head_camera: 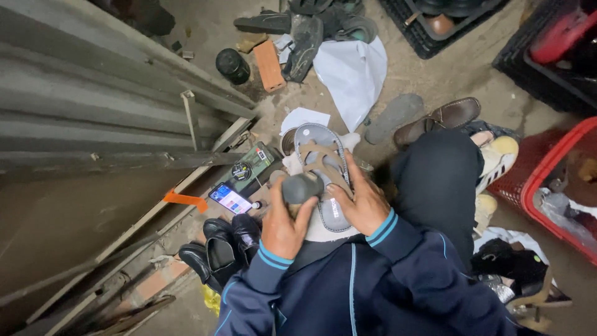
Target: The person is repairing a shoe by brushing the sole and then hammering it into place to secure it.
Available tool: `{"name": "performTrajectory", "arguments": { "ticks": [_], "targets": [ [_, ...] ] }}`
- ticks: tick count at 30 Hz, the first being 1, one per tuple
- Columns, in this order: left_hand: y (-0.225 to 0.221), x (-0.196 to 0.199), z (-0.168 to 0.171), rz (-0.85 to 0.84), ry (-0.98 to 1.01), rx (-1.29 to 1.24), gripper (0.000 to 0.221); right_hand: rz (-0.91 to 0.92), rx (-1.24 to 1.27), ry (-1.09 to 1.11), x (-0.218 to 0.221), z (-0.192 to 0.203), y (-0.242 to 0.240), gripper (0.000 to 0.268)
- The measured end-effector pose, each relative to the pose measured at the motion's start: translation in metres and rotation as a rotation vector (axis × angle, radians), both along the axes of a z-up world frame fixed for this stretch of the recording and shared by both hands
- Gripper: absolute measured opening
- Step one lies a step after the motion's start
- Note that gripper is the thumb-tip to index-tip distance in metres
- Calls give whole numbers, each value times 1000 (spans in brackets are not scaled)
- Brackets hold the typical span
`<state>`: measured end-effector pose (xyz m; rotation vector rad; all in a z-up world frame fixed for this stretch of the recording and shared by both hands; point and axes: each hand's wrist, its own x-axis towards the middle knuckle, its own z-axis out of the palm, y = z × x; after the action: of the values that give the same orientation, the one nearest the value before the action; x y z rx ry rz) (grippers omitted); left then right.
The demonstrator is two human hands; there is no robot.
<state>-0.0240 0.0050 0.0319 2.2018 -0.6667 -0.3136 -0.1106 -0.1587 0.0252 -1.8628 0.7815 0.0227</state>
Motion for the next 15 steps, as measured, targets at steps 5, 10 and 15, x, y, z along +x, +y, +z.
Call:
{"name": "performTrajectory", "arguments": {
  "ticks": [5,10,15],
  "targets": [
    [5,-2,20,18,-16,-125,74,13,31,-24,-4,-9,-3,79],
    [4,0,9,-88,-34,-119,66,2,59,33,-4,-2,-8,79],
    [26,0,-35,20,-263,-300,78,11,55,74,-10,-16,-10,83]
  ]
}}
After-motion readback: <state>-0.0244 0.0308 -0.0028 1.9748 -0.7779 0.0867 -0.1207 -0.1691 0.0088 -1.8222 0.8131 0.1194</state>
